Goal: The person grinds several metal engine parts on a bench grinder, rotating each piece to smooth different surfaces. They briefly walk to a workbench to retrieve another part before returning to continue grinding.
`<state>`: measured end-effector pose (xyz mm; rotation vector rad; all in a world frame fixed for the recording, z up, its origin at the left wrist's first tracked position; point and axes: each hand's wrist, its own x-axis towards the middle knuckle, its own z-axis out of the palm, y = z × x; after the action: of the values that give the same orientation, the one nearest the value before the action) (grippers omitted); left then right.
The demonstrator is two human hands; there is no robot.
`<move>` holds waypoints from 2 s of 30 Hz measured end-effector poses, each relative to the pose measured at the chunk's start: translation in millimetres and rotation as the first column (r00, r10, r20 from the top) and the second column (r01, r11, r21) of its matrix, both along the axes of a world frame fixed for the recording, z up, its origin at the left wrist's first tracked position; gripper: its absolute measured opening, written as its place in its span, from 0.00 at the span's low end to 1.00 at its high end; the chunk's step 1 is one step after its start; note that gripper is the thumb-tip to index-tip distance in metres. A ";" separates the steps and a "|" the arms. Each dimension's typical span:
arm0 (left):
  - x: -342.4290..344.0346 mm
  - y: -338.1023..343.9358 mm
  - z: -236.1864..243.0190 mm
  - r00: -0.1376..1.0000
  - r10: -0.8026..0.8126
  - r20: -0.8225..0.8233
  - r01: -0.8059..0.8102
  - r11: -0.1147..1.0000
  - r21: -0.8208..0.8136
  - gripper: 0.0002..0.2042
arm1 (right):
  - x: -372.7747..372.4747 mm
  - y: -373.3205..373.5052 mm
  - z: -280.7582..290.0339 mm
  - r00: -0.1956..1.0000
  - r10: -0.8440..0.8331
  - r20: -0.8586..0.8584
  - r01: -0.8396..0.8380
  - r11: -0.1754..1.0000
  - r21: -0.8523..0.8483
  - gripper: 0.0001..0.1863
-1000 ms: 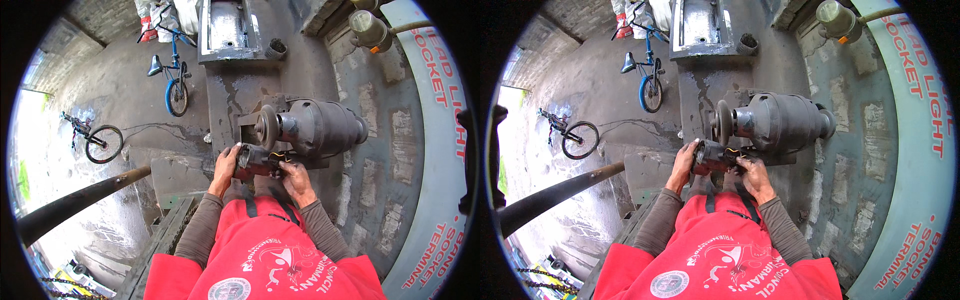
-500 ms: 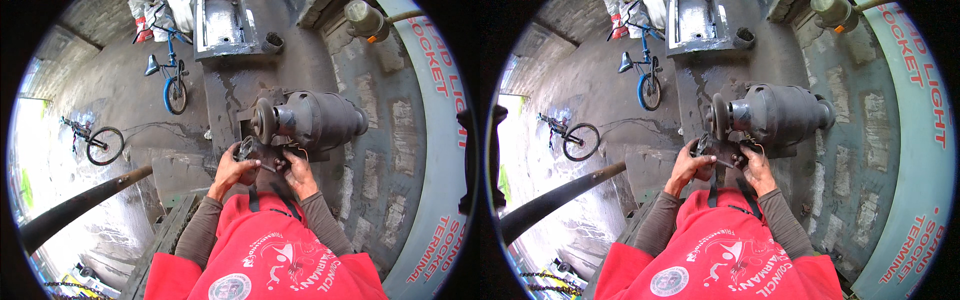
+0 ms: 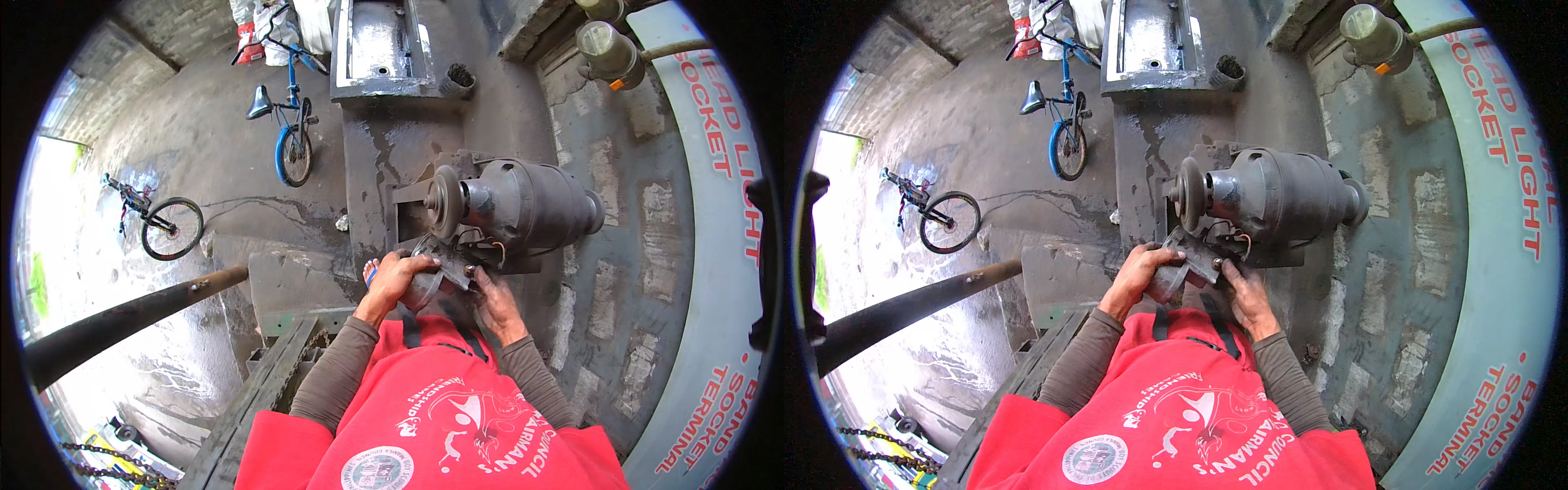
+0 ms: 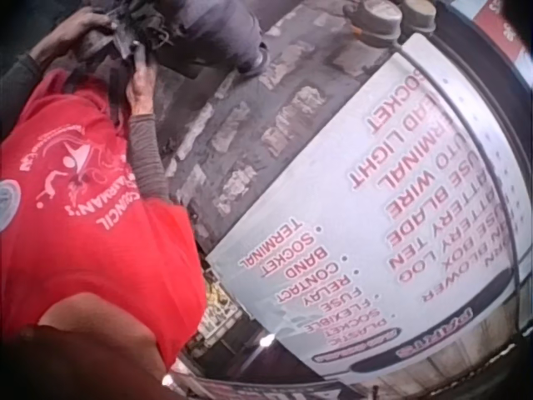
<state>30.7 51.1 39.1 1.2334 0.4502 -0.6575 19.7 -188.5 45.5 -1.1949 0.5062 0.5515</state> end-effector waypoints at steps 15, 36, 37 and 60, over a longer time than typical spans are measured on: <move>14.2 8.0 -10.1 0.896 0.356 -0.264 -0.403 0.903 -0.150 0.22 | 27.2 55.1 -25.0 0.993 0.047 0.107 -0.065 0.983 0.172 0.26; 30.0 10.6 -31.5 0.897 0.130 -0.424 -0.317 0.856 -0.408 0.18 | 13.9 41.5 2.1 0.986 0.047 0.161 -0.016 0.982 -0.187 0.26; 31.3 13.9 -34.2 0.869 0.127 -0.478 -0.351 0.839 -0.415 0.17 | 10.8 43.3 1.9 0.979 0.050 0.197 -0.004 0.974 -0.228 0.27; 48.1 -3.7 -52.8 0.851 0.121 -0.510 -0.375 0.821 -0.431 0.14 | -14.0 46.9 44.0 0.889 0.135 0.439 0.172 0.788 -0.591 0.30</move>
<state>78.8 47.4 -13.6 0.4726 0.7666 -0.7774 5.7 -141.5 89.5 -1.8914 0.2842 0.0451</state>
